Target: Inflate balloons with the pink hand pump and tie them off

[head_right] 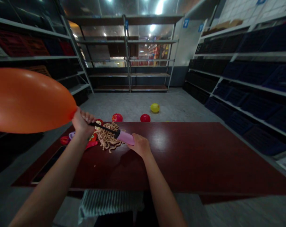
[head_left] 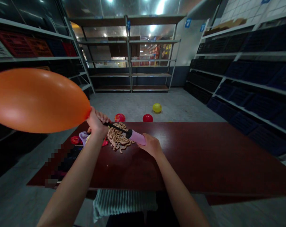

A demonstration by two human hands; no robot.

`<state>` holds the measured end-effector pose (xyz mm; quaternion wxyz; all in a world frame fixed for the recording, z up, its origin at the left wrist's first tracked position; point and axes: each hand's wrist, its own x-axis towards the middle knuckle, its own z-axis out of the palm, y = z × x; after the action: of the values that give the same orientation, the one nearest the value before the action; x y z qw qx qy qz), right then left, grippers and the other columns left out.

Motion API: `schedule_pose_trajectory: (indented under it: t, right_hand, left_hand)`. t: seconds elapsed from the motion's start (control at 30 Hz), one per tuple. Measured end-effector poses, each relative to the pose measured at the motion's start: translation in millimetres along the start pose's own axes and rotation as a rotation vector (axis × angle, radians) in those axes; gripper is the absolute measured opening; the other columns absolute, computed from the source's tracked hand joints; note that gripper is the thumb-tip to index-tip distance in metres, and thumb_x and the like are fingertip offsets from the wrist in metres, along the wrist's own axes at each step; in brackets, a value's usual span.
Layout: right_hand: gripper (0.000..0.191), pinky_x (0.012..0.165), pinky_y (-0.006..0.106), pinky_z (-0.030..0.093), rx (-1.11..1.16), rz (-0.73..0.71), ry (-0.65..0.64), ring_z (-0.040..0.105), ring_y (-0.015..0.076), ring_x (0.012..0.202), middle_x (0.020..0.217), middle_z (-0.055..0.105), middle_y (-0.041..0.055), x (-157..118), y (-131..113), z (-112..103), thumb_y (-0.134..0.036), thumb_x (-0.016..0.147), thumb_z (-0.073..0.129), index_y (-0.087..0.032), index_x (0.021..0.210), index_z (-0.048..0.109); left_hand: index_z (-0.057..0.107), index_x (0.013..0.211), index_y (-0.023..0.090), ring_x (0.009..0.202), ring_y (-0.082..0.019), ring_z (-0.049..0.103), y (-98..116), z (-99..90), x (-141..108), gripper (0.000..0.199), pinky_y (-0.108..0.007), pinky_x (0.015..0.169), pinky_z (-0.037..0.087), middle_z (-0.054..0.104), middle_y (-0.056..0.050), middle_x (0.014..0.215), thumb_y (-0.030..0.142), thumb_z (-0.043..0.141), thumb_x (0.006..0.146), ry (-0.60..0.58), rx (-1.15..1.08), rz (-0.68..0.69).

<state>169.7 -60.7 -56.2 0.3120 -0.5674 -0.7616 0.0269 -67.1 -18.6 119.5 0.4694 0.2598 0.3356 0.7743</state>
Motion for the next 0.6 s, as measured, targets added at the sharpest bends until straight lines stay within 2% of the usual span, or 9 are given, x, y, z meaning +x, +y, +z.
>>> schedule_pose_trajectory:
  t: [0.07,0.13,0.2,0.27,0.33,0.43,0.5,0.6]
  right_hand:
    - [0.031,0.079,0.032,0.054,0.063,0.014,-0.016,0.077,0.0261,0.094,0.102,0.08,0.0055,-0.6,-2.4,-2.1,-0.04,0.085,0.085,-0.026,0.109,0.072]
    - [0.031,0.08,0.032,0.055,0.136,0.048,-0.017,0.078,0.0259,0.094,0.103,0.08,0.0041,-1.2,-4.4,-3.0,-0.039,0.084,0.085,-0.027,0.11,0.072]
    - [0.031,0.08,0.032,0.056,0.205,0.095,-0.012,0.078,0.0255,0.094,0.103,0.081,0.0031,-0.9,-4.7,-2.4,-0.039,0.084,0.085,-0.028,0.11,0.072]
    - [0.03,0.078,0.031,0.057,0.265,0.134,-0.009,0.078,0.0253,0.092,0.103,0.081,0.0027,0.5,-2.4,-1.1,-0.038,0.084,0.084,-0.028,0.109,0.072]
    - [0.029,0.076,0.031,0.057,0.318,0.177,0.005,0.078,0.0248,0.089,0.1,0.081,0.002,2.8,2.3,0.0,-0.038,0.082,0.083,-0.028,0.106,0.071]
    - [0.025,0.073,0.032,0.058,0.402,0.281,0.075,0.077,0.0248,0.084,0.094,0.08,0.0021,6.4,10.3,0.7,-0.038,0.081,0.082,-0.028,0.102,0.07]
    - [0.025,0.072,0.032,0.057,0.451,0.351,0.115,0.077,0.0256,0.083,0.092,0.08,0.0029,8.1,14.2,1.2,-0.038,0.081,0.081,-0.028,0.101,0.07]
    - [0.026,0.069,0.032,0.056,0.473,0.427,0.136,0.076,0.0257,0.08,0.089,0.08,0.0029,10.2,16.8,2.6,-0.038,0.08,0.082,-0.028,0.101,0.07]
  left_hand:
    - [0.021,0.057,0.019,0.035,-0.009,0.02,22.1,8.7,-0.9,0.065,-0.023,0.04,0.023,0.02,0.005,0.043,0.036,0.037,0.117,-0.008,-0.012,0.036]
    - [0.024,0.057,0.019,0.035,-0.009,0.021,37.3,24.4,-2.8,0.065,-0.022,0.04,0.025,0.02,0.005,0.043,0.039,0.04,0.117,-0.076,-0.008,0.078]
    - [0.026,0.056,0.019,0.035,-0.008,0.021,43.1,46.3,-4.0,0.066,-0.021,0.039,0.026,0.02,0.005,0.043,0.041,0.041,0.117,-0.143,0.022,0.107]
    - [0.028,0.056,0.019,0.035,-0.009,0.02,38.9,71.9,-2.9,0.067,-0.022,0.038,0.025,0.02,0.005,0.044,0.042,0.042,0.116,-0.186,0.056,0.112]
    - [0.029,0.055,0.02,0.035,-0.009,0.02,26.3,97.5,0.9,0.067,-0.022,0.037,0.023,0.021,0.005,0.044,0.045,0.046,0.115,-0.194,0.065,0.099]
    - [0.029,0.057,0.02,0.034,-0.008,0.02,-3.8,128.2,8.4,0.065,-0.021,0.036,0.02,0.022,0.006,0.044,0.042,0.057,0.111,-0.183,0.063,0.052]
    - [0.03,0.057,0.021,0.033,-0.007,0.021,-30.4,140.8,10.5,0.061,-0.021,0.036,0.019,0.024,0.007,0.044,0.034,0.061,0.108,-0.194,0.08,0.017]
    - [0.032,0.057,0.022,0.032,-0.007,0.023,-77.1,148.8,4.7,0.058,-0.022,0.035,0.019,0.027,0.007,0.044,0.03,0.062,0.105,-0.219,0.136,-0.048]
